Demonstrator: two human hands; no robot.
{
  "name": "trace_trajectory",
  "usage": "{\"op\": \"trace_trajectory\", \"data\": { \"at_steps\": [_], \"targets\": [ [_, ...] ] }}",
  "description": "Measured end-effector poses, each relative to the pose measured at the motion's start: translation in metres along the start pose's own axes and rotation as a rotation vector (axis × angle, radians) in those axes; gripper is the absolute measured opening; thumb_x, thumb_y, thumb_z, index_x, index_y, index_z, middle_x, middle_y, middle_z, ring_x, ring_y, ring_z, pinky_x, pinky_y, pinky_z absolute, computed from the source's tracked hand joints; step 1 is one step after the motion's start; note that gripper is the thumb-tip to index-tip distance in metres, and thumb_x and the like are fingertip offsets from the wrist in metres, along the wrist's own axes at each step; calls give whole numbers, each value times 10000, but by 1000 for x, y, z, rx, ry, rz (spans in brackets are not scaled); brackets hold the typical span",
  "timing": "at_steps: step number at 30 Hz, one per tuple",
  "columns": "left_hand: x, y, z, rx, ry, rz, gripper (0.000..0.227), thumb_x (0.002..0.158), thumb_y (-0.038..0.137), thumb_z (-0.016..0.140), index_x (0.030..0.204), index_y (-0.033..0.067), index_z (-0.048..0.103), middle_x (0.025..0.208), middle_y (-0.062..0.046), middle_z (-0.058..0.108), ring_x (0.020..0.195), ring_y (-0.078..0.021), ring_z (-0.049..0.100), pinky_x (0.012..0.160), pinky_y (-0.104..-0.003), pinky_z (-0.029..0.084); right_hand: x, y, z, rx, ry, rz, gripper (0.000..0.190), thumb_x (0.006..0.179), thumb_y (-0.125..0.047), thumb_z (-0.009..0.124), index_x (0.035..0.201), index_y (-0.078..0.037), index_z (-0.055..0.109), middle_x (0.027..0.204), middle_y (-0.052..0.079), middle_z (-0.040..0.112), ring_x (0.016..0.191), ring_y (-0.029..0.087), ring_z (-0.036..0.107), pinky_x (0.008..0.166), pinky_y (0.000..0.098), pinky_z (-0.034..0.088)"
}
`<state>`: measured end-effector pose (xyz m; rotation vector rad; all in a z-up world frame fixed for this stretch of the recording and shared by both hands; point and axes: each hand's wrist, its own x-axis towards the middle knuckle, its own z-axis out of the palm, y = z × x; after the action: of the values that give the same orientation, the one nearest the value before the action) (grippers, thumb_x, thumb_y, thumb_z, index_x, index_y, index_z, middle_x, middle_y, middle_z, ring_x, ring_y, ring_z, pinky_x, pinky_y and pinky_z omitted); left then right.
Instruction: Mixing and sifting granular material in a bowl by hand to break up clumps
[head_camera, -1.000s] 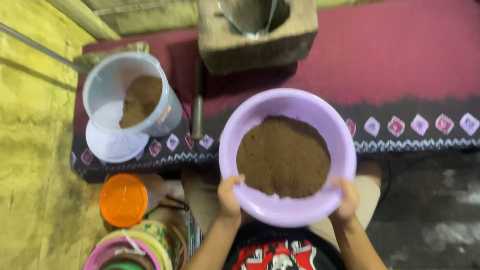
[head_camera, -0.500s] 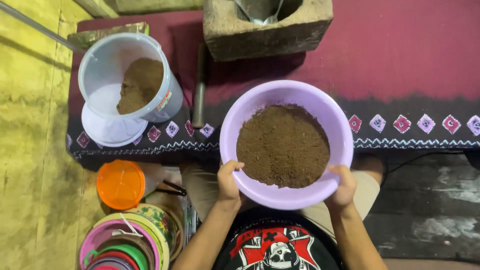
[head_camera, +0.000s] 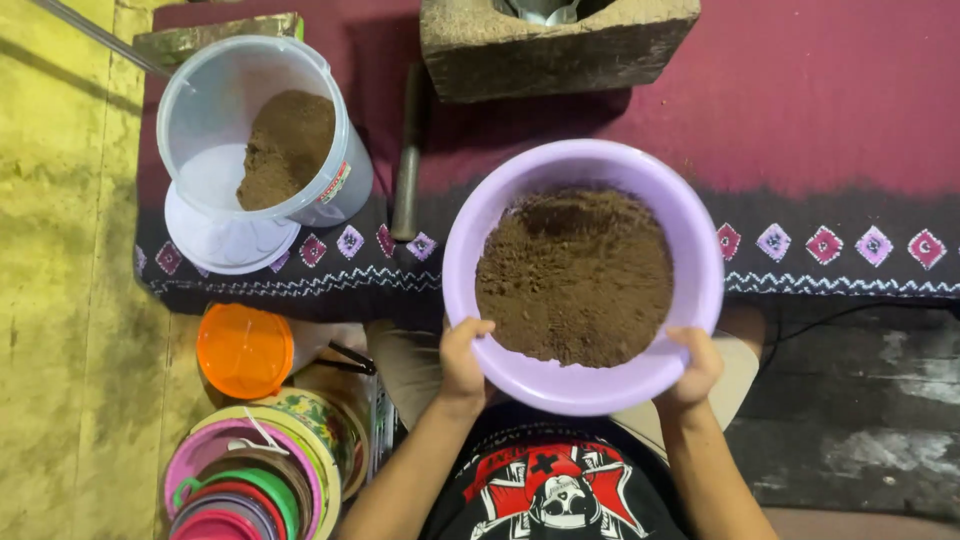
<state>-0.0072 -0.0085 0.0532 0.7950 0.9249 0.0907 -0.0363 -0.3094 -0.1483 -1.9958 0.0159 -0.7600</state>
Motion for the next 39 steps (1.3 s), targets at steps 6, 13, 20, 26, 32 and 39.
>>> {"op": "trace_trajectory", "data": {
  "at_steps": [6, 13, 20, 26, 32, 39],
  "targets": [
    [-4, -2, -10, 66, 56, -6, 254, 568, -12, 733, 761, -39, 570, 737, -152, 398, 770, -260, 434, 721, -364, 411, 19, -63, -13, 565, -104, 613, 366, 886, -60, 435, 1214, 92, 487, 1194, 216, 557, 1029, 257, 518, 925, 274, 446],
    [21, -9, -20, 111, -69, 44, 519, 617, -31, 666, 1134, -36, 622, 921, -180, 543, 900, -264, 498, 845, -354, 409, 66, -148, 31, 276, 251, 598, 216, 849, -48, 764, 739, 6, 586, 716, 134, 525, 651, 249, 459, 744, 424, 459],
    [66, -43, -72, 100, -410, 161, 396, 818, -19, 533, 1204, -14, 621, 839, -77, 569, 742, -158, 460, 705, -274, 385, 22, -85, 4, 643, -106, 775, 497, 764, -135, 441, 1226, 39, 384, 1307, 278, 452, 1135, 355, 492, 832, 323, 453],
    [62, -31, -20, 96, -170, 77, 738, 657, 45, 654, 1369, -68, 502, 1237, -222, 519, 1143, -282, 437, 1070, -435, 306, 80, -158, 32, 740, 162, 1040, 339, 728, -142, 634, 1042, -53, 543, 899, 50, 488, 838, 208, 474, 951, 390, 434],
    [22, -40, -41, 89, -129, -28, 866, 615, 49, 686, 1450, -33, 473, 1317, -229, 513, 1219, -294, 473, 1096, -425, 334, 53, -99, -8, 881, 177, 1156, 511, 681, -169, 603, 1169, -35, 536, 987, 122, 567, 897, 257, 553, 997, 458, 432],
    [20, -16, -31, 1, -163, -125, 854, 624, 58, 689, 1437, -71, 460, 1149, -222, 540, 1059, -281, 519, 958, -395, 424, 78, -113, -6, 727, -47, 989, 658, 735, -165, 552, 1370, -53, 425, 1083, 80, 453, 1029, 217, 448, 1033, 451, 326]
  ]
}}
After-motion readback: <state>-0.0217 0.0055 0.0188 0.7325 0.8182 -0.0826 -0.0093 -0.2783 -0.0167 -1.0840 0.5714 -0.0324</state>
